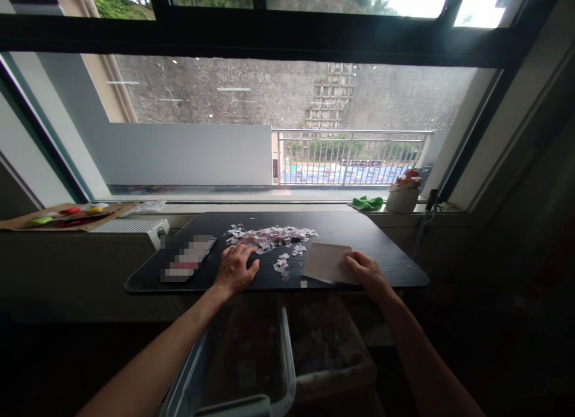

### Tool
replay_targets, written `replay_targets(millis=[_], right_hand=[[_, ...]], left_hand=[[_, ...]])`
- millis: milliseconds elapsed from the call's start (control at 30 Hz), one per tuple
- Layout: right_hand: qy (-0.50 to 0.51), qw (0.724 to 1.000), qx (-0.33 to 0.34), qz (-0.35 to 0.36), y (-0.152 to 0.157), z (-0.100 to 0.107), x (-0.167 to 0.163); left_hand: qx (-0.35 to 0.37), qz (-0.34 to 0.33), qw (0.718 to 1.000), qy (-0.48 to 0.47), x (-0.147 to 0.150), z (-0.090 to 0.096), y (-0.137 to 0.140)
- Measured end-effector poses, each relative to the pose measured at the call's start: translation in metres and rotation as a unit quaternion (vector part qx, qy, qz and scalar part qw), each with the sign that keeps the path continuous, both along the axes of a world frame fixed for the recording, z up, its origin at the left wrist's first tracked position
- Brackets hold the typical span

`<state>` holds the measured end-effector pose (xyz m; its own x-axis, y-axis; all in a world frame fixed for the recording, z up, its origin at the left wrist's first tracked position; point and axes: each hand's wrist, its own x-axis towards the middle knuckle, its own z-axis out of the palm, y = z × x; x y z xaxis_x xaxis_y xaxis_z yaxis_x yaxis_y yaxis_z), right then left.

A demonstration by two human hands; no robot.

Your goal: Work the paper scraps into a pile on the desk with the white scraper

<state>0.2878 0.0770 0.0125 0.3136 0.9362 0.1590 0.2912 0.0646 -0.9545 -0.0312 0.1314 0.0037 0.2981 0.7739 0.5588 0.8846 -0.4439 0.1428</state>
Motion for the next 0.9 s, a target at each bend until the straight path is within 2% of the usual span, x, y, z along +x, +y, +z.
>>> replay_targets(millis=[233,600,900], right_hand=[[-0.005,1.0,-0.003,0.022,-0.0031,0.0054,-0.0046],[0.001,0.999,0.0,0.047,-0.0063,0.006,-0.0018],[0.013,0.998,0.004,0.057,-0.0043,-0.0011,-0.001]], left_hand=[[0.018,0.004,1.0,-0.004,0.0,0.002,-0.0013],[0.007,0.017,1.0,0.005,-0.0002,0.001,-0.0006],[0.013,0.019,1.0,0.008,-0.0006,0.0,0.0]])
